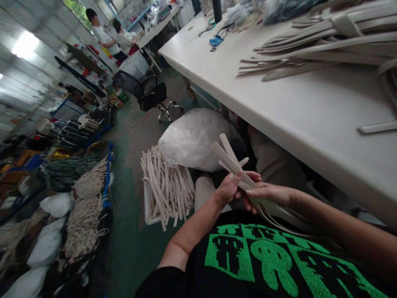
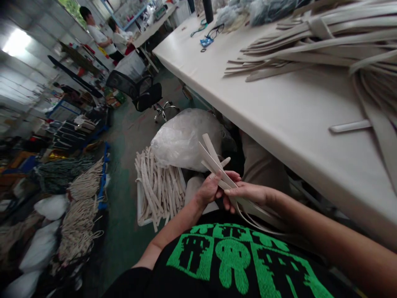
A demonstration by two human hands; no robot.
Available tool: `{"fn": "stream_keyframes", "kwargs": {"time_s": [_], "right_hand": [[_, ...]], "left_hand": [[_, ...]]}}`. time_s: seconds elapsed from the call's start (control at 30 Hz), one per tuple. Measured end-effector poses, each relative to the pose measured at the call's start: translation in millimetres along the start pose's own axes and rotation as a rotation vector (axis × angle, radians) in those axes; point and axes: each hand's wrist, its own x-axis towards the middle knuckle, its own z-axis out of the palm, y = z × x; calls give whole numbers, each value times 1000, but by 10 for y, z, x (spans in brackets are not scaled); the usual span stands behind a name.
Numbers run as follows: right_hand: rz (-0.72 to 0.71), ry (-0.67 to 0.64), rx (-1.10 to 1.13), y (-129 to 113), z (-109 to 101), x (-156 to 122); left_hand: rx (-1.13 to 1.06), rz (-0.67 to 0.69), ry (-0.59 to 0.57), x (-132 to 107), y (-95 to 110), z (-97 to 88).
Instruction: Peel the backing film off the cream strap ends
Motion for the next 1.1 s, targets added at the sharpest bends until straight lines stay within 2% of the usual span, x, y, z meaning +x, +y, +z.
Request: {"fn": "stream_keyframes", "kwargs": {"time_s": [0.1,0.27,0.43,0.53,0.7,0.8,0.87,0.93,1.03,1.1], "right_hand": [[-17,46,15,92,-48,58],[-83,184,118,224,-68,27],[45,339,-31,278,-77,-99],[69,443,-103,303,-106,-148],[106,566,-219,277,-163,-143],[109,678,-342,217,-233,-198],[95,808,-394,195,-327,-285],[100,941,-410,210,-456,-396],[155,1094,-415,302,-661,-555],[175,1175,-505,373,-759,-626]], "left_hand": [[-79,55,49,10,-39,-2],[-179,36,123,92,-128,12],[-243,58,285,203,-161,-139],[-212,51,361,276,-255,-209],[-110,87,256,399,-445,-164],[-36,89,226,437,-423,-202],[26,68,249,404,-314,-257],[41,55,224,301,-138,-273],[2,92,18,47,156,-139],[-8,29,-116,-126,289,16]]}}
